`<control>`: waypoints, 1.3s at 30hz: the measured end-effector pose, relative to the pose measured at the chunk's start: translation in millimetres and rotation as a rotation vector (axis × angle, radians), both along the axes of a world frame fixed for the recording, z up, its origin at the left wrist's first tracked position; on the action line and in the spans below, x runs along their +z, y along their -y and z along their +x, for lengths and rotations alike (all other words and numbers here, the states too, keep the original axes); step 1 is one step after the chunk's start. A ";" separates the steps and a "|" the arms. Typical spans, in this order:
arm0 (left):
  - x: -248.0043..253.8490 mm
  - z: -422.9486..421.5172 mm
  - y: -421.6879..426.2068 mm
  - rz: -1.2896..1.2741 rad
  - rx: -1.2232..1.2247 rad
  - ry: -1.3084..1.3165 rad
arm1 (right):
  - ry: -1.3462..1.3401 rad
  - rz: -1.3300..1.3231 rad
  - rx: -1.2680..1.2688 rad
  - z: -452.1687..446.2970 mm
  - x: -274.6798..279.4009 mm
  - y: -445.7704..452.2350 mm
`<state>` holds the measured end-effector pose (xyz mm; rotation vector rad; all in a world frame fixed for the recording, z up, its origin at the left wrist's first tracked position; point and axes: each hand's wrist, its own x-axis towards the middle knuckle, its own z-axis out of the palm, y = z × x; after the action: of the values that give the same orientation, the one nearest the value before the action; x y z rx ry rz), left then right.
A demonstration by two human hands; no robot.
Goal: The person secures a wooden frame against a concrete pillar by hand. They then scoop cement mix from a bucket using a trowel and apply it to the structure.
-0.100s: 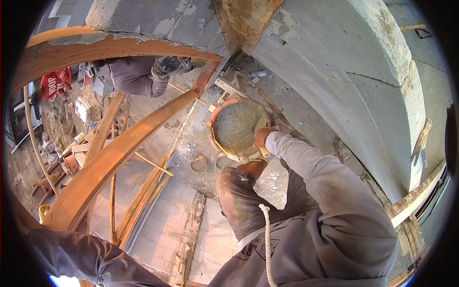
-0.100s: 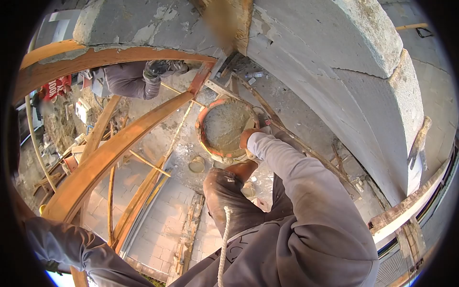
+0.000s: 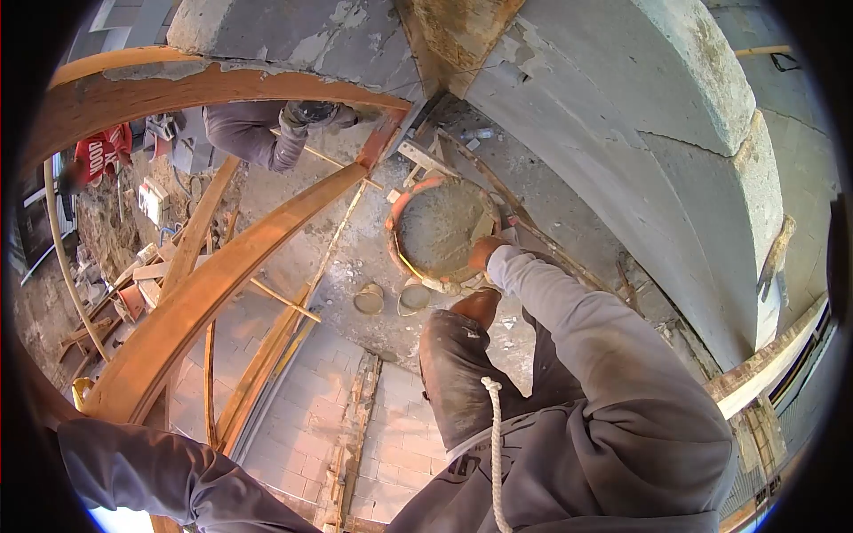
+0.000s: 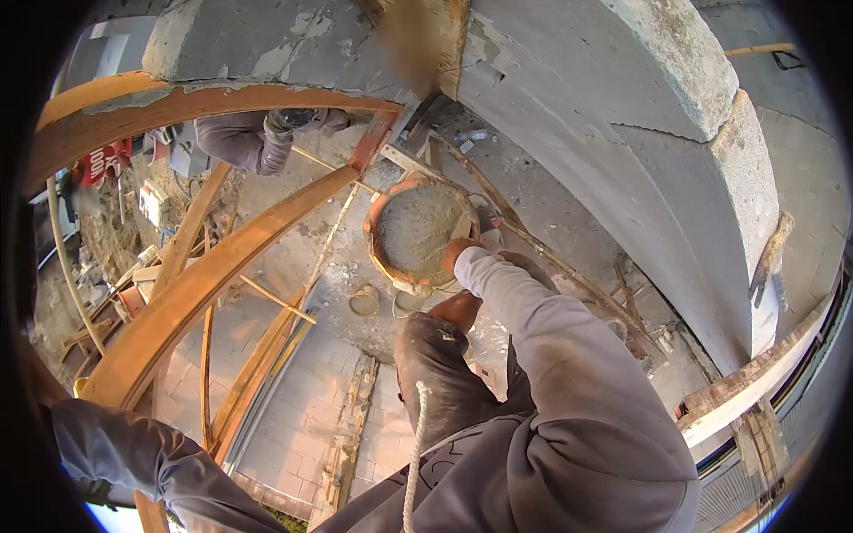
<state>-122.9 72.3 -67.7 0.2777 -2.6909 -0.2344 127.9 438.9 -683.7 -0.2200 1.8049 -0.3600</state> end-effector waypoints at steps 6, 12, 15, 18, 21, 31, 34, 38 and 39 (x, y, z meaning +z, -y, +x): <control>-10.8 0.2 -19.9 -0.214 0.004 -0.005 | -0.014 0.058 0.221 -36.9 94.4 2.3; 11.6 -3.0 -5.0 -0.341 0.174 0.097 | -0.172 0.042 0.128 -40.6 90.8 -45.5; 48.9 -17.0 28.9 0.236 0.255 0.097 | -0.227 0.186 -0.026 -31.8 101.8 -29.9; 9.9 -0.4 -12.4 -0.288 0.163 0.095 | -0.284 0.135 -0.100 21.1 78.0 -1.5; 44.5 -12.3 28.0 0.465 0.167 -0.051 | -0.224 0.110 -0.111 88.8 88.8 37.5; -7.4 -2.5 -1.9 0.194 -0.139 -0.071 | -0.347 0.163 -0.167 55.0 96.7 -34.9; -21.9 12.1 -22.8 -0.349 -0.085 -0.072 | -0.328 0.207 -0.154 24.0 99.1 -63.6; -22.9 19.6 -15.4 -0.375 -0.057 -0.045 | -0.288 0.163 -0.174 18.8 53.4 -38.4; -23.5 20.1 -14.0 -0.374 -0.053 -0.048 | -0.270 0.149 -0.190 19.2 33.4 -26.6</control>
<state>-102.8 86.3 -91.3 0.0850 -2.6297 0.2430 147.1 465.5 -650.4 0.0098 2.1173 -0.3393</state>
